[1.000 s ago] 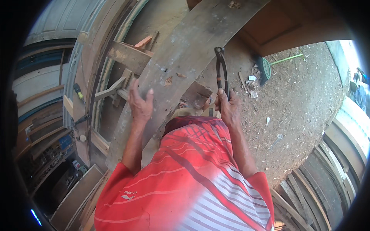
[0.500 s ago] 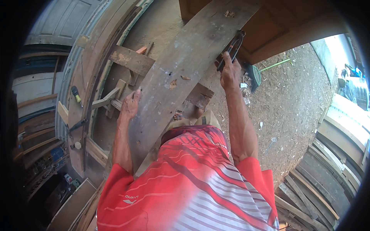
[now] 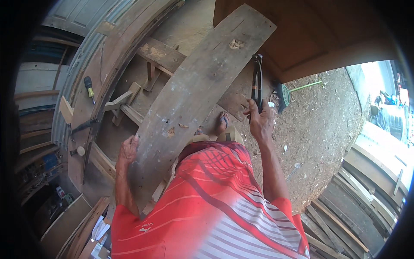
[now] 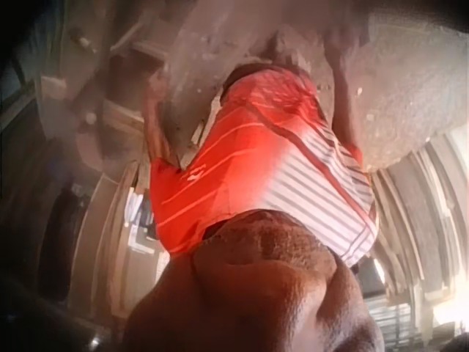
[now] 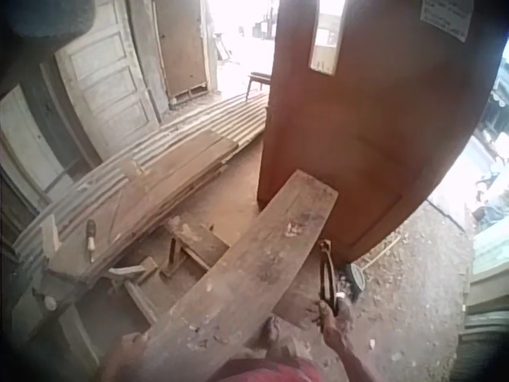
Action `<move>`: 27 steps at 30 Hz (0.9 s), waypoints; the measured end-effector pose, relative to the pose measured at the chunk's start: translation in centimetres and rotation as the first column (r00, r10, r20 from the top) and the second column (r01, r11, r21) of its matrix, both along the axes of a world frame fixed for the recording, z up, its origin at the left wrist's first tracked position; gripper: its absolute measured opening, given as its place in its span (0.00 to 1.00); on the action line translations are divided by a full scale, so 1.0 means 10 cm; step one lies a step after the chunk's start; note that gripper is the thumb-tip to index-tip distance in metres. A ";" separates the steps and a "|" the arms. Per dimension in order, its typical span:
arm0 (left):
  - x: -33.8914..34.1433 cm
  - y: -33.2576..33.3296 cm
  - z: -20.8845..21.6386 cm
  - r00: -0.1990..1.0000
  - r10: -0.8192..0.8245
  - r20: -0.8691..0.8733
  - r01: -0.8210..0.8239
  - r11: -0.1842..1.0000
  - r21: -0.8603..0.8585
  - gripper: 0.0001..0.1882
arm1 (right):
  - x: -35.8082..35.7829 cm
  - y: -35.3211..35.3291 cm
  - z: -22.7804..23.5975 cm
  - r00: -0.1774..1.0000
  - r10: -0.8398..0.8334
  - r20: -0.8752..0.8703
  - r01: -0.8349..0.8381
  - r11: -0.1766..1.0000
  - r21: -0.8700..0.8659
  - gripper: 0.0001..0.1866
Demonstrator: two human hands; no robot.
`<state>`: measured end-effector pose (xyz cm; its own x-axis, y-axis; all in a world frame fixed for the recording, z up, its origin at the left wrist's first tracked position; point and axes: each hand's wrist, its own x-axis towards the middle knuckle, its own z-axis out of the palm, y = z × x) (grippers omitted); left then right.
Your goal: The person uses a hammer and a pair of pincers to remove nails from a wooden board, then uses a hammer and chisel to carve out a section of a wooden door.
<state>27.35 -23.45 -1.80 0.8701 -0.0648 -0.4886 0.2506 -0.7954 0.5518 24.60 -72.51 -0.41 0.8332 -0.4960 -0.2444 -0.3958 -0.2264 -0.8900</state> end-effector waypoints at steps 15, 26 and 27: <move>-0.33 -0.18 0.10 0.882 -0.139 0.451 0.064 0.982 0.178 0.26 | 0.19 0.02 -0.03 0.942 0.333 0.033 -0.286 0.854 -0.435 0.11; -0.87 -1.63 -0.13 0.898 -0.274 0.344 0.081 0.872 0.482 0.55 | 0.90 -0.86 -0.20 0.870 0.430 -0.240 -0.489 0.811 -0.322 0.11; -0.82 -1.75 -0.16 0.891 -0.258 0.374 -0.002 0.821 0.572 0.55 | 0.93 -0.93 -0.21 0.866 0.455 -0.206 -0.498 0.817 -0.291 0.11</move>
